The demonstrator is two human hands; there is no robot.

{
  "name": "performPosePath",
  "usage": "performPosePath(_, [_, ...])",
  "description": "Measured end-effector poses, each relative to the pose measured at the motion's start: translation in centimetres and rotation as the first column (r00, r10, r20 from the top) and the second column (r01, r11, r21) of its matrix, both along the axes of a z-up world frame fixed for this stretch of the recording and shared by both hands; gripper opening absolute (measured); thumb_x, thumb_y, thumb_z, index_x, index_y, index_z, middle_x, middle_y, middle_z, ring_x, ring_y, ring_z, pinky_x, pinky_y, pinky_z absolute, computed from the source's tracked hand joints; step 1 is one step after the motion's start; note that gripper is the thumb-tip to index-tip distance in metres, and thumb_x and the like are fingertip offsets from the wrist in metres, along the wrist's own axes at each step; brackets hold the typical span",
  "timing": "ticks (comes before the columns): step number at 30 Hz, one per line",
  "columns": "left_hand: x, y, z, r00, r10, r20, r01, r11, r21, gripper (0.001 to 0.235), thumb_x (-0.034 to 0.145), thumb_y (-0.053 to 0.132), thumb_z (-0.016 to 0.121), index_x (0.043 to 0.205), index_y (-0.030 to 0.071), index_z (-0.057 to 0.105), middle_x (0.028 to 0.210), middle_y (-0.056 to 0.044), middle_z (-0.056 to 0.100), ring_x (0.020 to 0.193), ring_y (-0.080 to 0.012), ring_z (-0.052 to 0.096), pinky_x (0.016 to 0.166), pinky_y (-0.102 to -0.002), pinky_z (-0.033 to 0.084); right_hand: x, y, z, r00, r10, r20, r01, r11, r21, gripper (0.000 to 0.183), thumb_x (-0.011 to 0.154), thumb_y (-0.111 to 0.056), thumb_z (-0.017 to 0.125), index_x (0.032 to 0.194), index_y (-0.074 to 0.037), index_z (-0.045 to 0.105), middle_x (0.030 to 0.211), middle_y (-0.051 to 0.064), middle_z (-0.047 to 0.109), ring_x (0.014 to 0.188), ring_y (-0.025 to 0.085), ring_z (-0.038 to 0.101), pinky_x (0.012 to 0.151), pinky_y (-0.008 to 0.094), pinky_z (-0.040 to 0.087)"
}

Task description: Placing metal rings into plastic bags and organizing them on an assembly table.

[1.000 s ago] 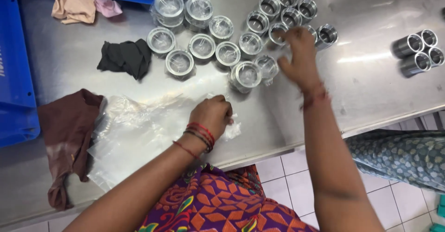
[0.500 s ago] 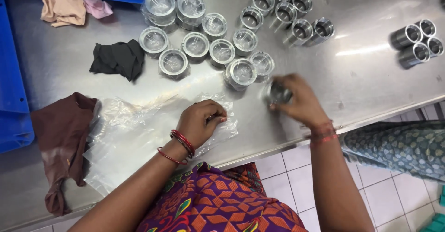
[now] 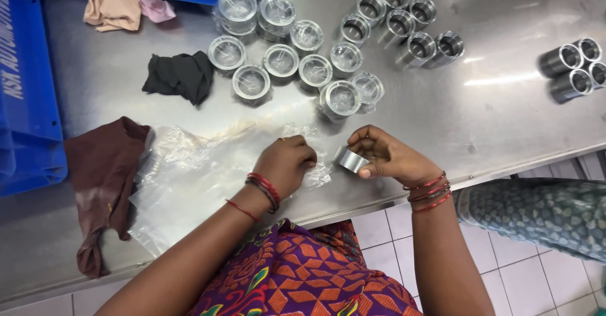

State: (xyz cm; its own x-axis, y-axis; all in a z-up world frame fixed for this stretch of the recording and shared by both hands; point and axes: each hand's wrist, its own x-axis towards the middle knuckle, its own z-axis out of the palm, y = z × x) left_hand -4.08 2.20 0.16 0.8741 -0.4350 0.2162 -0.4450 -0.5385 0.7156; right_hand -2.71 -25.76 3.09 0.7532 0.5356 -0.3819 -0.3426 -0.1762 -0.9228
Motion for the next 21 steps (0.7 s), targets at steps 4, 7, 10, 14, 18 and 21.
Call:
performPosePath(4, [0.6,0.4,-0.4,0.975,-0.028,-0.221,-0.003,0.990,-0.139,0.004,0.082,0.008,0.075,0.085,0.007,0.077,0.088,-0.008,0.072,0.080,-0.0268,0.071,0.073,-0.038,0.056,-0.7,0.2,0.0,0.996,-0.053,-0.072,0.056,0.997,0.045,0.075,0.070,-0.021,0.089,0.132,-0.003,0.052,0.118,0.009,0.064,0.110,0.017,0.060,0.093,0.030,0.050])
performPosePath(7, [1.0,0.5,-1.1,0.924,-0.026,-0.381,-0.067,0.971,-0.228,0.007,0.082,0.007,0.077,0.089,0.005,0.077,0.093,-0.007,0.077,0.081,-0.0191,0.075,0.075,-0.031,0.058,0.1,1.7,0.0,0.995,-0.043,-0.091,0.053,0.992,0.111,0.071,0.070,-0.022,0.090,0.127,-0.002,0.052,0.108,0.011,0.069,0.098,0.019,0.064,0.089,0.032,0.052])
performPosePath(10, [1.3,0.7,-2.2,0.853,-0.067,-0.518,-0.145,0.922,-0.359,0.010,0.083,0.006,0.078,0.093,0.004,0.078,0.104,-0.007,0.080,0.089,-0.0124,0.076,0.081,-0.027,0.060,0.6,2.8,-0.3,0.997,-0.022,-0.077,0.026,0.999,0.046,0.067,0.070,-0.022,0.090,0.123,-0.002,0.053,0.105,0.009,0.070,0.097,0.016,0.064,0.088,0.031,0.050])
performPosePath(14, [0.9,1.3,-2.4,0.827,-0.151,-0.542,-0.194,0.827,-0.527,0.011,0.087,0.004,0.075,0.097,0.002,0.077,0.115,-0.008,0.079,0.097,-0.0104,0.074,0.088,-0.027,0.060,1.0,4.7,-0.2,0.999,-0.006,-0.053,-0.005,0.976,-0.216,0.060,0.074,-0.028,0.086,0.117,-0.004,0.054,0.099,0.010,0.069,0.087,0.016,0.068,0.073,0.029,0.056])
performPosePath(18, [0.5,2.2,-0.9,0.906,-0.074,-0.417,-0.190,0.808,-0.558,0.013,0.089,0.007,0.076,0.101,0.003,0.076,0.114,-0.009,0.079,0.105,-0.0155,0.075,0.094,-0.030,0.059,1.3,5.9,-1.5,0.990,-0.133,-0.050,0.095,0.879,-0.467,0.046,0.086,-0.038,0.076,0.110,-0.004,0.057,0.086,0.016,0.067,0.069,0.020,0.068,0.055,0.030,0.054])
performPosePath(21, [0.0,3.4,0.2,0.971,0.046,-0.236,-0.158,0.862,-0.481,0.012,0.088,0.008,0.077,0.100,0.003,0.076,0.112,-0.010,0.080,0.114,-0.0221,0.073,0.097,-0.034,0.056,0.2,5.1,-4.6,0.980,-0.198,0.018,0.191,0.913,-0.361,0.037,0.105,-0.032,0.071,0.123,-0.002,0.060,0.087,0.019,0.068,0.071,0.025,0.068,0.056,0.034,0.053])
